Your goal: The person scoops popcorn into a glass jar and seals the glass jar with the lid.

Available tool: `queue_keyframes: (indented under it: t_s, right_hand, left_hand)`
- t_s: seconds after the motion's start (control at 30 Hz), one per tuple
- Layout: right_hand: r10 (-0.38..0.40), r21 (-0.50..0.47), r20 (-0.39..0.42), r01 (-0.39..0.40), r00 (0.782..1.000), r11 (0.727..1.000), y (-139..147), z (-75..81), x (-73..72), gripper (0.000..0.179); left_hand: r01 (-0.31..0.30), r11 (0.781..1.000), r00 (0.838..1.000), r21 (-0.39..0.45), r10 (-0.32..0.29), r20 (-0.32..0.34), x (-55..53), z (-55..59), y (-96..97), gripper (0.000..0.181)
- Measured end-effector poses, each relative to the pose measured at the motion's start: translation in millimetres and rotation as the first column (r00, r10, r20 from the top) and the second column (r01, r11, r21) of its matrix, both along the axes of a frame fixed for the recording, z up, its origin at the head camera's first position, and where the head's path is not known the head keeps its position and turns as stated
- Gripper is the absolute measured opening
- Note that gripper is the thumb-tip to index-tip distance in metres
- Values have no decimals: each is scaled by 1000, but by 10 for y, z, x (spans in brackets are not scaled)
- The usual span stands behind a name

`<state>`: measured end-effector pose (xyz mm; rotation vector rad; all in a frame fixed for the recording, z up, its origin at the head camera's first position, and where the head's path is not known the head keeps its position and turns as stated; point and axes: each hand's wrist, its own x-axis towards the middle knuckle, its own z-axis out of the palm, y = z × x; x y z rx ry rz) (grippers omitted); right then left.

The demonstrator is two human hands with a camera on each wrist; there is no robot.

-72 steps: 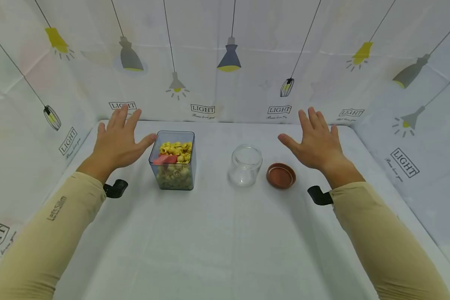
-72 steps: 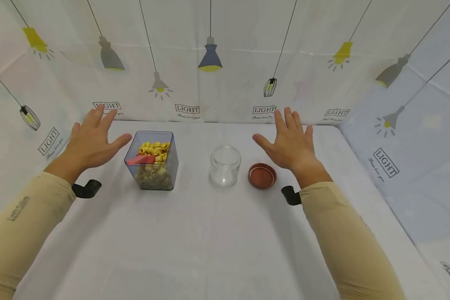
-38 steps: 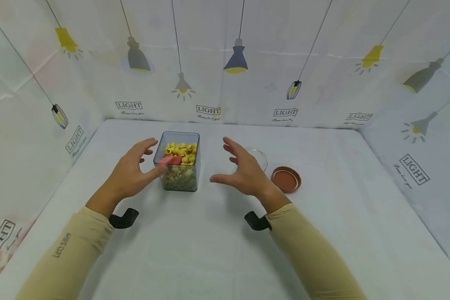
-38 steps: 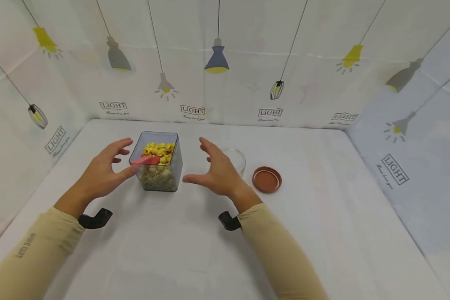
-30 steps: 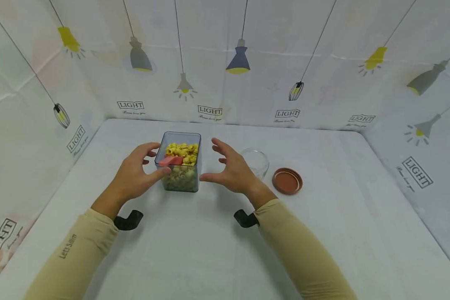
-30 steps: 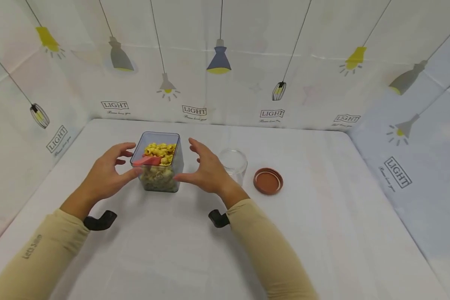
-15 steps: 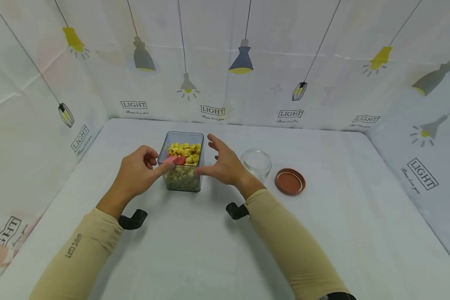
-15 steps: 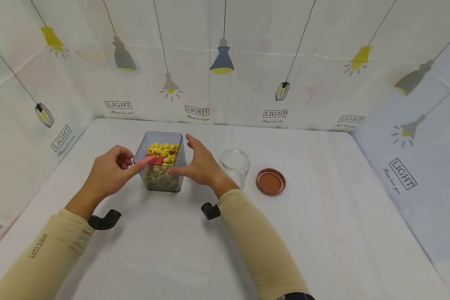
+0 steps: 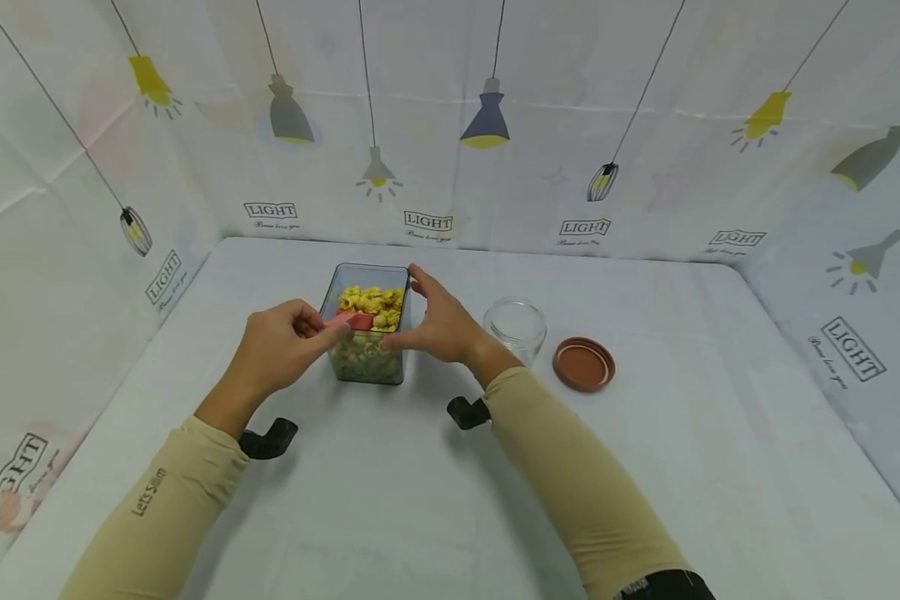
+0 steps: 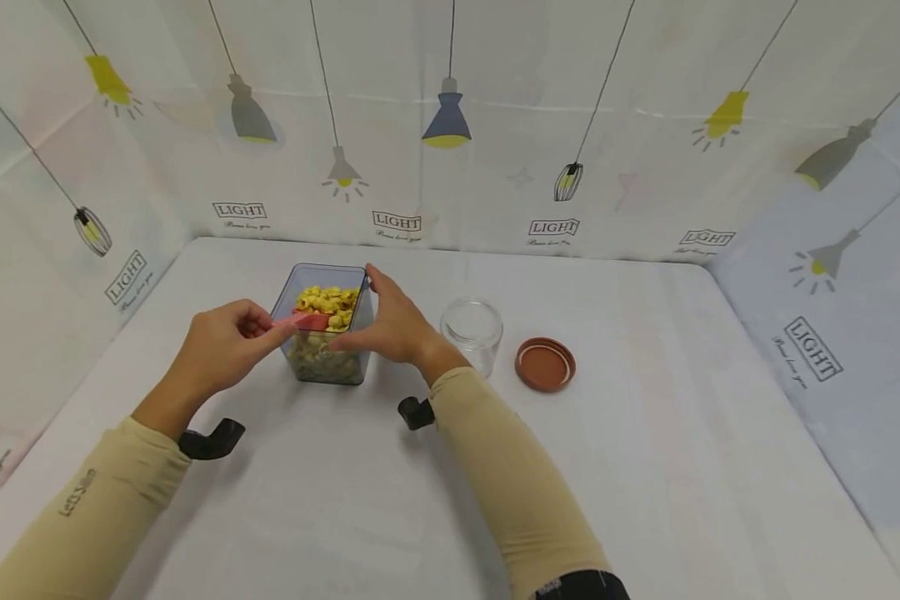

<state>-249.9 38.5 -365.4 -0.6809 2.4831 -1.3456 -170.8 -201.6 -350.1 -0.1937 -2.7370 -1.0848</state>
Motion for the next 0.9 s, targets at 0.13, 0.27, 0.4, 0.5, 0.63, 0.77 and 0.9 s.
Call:
queue_keyframes:
  t_s: [0.13,0.27,0.4,0.5,0.63,0.77,0.9]
  right_hand:
    - [-2,-2,1,2,1000,1000,-12,12,-13,121]
    - [-1,5,-10,1,1000,1000,-31,28,-27,121]
    - [-3,14,-16,3,1000,1000,-40,38,-30,118]
    - [0,20,-23,1,1000,1000,-43,38,-31,116]
    - [2,28,-31,-2,1000,1000,-45,30,-35,116]
    - [-1,29,-27,2,1000,1000,-48,23,-31,115]
    - [-3,28,-23,4,1000,1000,-49,12,-30,115]
  left_hand:
    - [9,1000,1000,-12,-9,-15,-14,5,-7,40]
    - [9,1000,999,-17,-9,-33,-19,24,-16,41]
    - [-11,1000,1000,-22,10,-18,-9,59,-20,43]
    - [-33,999,999,-34,32,-11,-2,89,-21,42]
    - [-57,998,998,-39,56,-30,0,124,-23,37]
    - [-67,997,997,-32,65,-48,-9,144,-32,37]
    - [-79,997,996,-23,78,-45,-25,158,-31,40]
